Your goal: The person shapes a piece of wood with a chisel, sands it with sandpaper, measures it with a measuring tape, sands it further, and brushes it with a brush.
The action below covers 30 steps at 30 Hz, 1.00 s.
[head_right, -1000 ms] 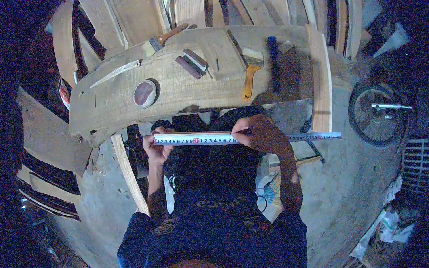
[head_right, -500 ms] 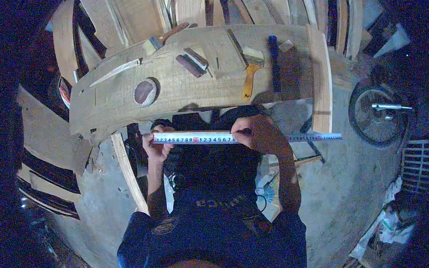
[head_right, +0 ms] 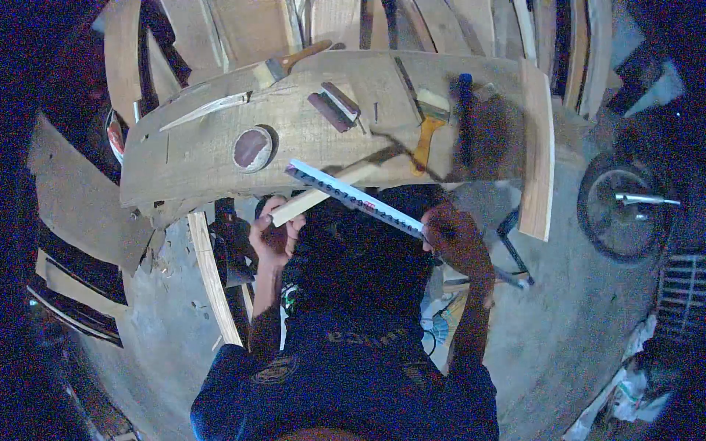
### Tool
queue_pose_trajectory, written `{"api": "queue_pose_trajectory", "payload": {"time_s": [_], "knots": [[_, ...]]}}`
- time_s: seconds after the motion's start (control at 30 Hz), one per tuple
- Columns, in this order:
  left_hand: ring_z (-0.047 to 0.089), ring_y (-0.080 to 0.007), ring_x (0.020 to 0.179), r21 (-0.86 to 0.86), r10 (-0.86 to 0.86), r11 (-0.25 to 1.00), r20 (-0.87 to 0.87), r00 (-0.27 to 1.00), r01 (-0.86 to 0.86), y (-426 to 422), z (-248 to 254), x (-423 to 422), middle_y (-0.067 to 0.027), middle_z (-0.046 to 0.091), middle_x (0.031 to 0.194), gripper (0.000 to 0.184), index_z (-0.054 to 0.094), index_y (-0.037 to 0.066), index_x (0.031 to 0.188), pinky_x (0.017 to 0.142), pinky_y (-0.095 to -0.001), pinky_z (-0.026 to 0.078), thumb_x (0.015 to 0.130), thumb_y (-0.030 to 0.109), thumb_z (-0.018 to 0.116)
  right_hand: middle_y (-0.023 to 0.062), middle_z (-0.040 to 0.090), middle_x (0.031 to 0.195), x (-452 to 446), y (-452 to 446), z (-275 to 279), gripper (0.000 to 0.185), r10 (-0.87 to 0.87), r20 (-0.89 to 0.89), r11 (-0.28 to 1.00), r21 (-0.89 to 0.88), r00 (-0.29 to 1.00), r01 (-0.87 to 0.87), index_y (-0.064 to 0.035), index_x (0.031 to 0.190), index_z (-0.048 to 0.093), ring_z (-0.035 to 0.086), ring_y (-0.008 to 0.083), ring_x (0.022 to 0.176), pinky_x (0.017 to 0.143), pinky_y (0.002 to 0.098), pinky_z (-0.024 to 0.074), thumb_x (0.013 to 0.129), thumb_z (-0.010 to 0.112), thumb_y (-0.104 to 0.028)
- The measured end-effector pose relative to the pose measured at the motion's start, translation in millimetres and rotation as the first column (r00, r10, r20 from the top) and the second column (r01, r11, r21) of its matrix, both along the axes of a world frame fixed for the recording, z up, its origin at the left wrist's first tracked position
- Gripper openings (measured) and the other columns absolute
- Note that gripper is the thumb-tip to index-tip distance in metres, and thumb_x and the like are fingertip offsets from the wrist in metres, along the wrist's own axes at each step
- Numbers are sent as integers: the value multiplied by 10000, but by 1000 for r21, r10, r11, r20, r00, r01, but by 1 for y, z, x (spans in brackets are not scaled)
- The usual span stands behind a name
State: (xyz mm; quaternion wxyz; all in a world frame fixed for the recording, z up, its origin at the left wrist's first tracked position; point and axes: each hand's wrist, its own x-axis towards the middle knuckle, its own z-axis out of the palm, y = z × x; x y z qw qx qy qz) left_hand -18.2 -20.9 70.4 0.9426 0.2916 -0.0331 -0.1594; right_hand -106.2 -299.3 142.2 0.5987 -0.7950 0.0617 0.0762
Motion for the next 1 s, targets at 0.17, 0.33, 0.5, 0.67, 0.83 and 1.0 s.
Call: {"api": "queue_pose_trajectory", "payload": {"time_s": [0.17, 0.33, 0.5, 0.67, 0.83, 1.0], "knots": [[571, -230, 752, 264, 106, 950, 233, 967, -167, -19, 4, -4, -148, 535, 936, 162, 512, -45, 884, 699, -320, 462, 769, -6, 404, 12, 487, 561, -5, 10, -15, 54, -28, 20, 996, -82, 999, 30, -40, 816, 494, 463, 65, 483, 433, 206, 374, 766, 479, -53], [566, -214, 776, 371, 91, 915, 197, 976, -160, -21, 9, -5, -144, 542, 932, 203, 500, -45, 942, 713, -279, 446, 763, -5, 412, 19, 498, 573, -5, 19, -7, 162, -67, 17, 995, -72, 998, 68, -49, 885, 521, 473, 72, 494, 446, 207, 367, 737, 466, -10], [546, -241, 836, -26, 11, 1000, -66, 998, -13, -19, 12, -6, -162, 520, 986, 435, 381, -92, 1110, 761, -309, 442, 697, 28, 444, 33, 535, 592, -11, 1, -26, 222, 155, 147, 983, -125, 977, -137, -68, 953, 578, 485, 84, 516, 498, 213, 403, 752, 486, -41], [544, -296, 858, -87, -59, 995, -98, 993, 50, -13, 9, -7, -200, 509, 1005, 436, 408, -85, 1097, 795, -361, 435, 675, 25, 434, 48, 546, 577, -11, -5, -11, 199, 247, 60, 942, -247, 967, -226, -58, 941, 590, 496, 96, 523, 517, 227, 418, 759, 511, -74], [550, -327, 858, -132, -76, 989, -24, 997, 72, -12, 13, -10, -223, 532, 953, 348, 488, -61, 1014, 767, -361, 463, 676, -19, 417, 63, 557, 574, -4, -3, 3, 190, 290, 71, 913, -320, 954, -253, -64, 926, 602, 510, 99, 523, 503, 236, 411, 747, 541, -89], [554, -316, 850, -164, -141, 977, -34, 989, 134, -6, 10, -11, -219, 539, 942, 303, 491, -56, 1006, 754, -346, 471, 718, 31, 467, 77, 550, 551, -1, -1, 12, 159, 286, 144, 887, -414, 947, -205, -76, 880, 622, 522, 127, 487, 466, 247, 393, 733, 563, -89]]}}
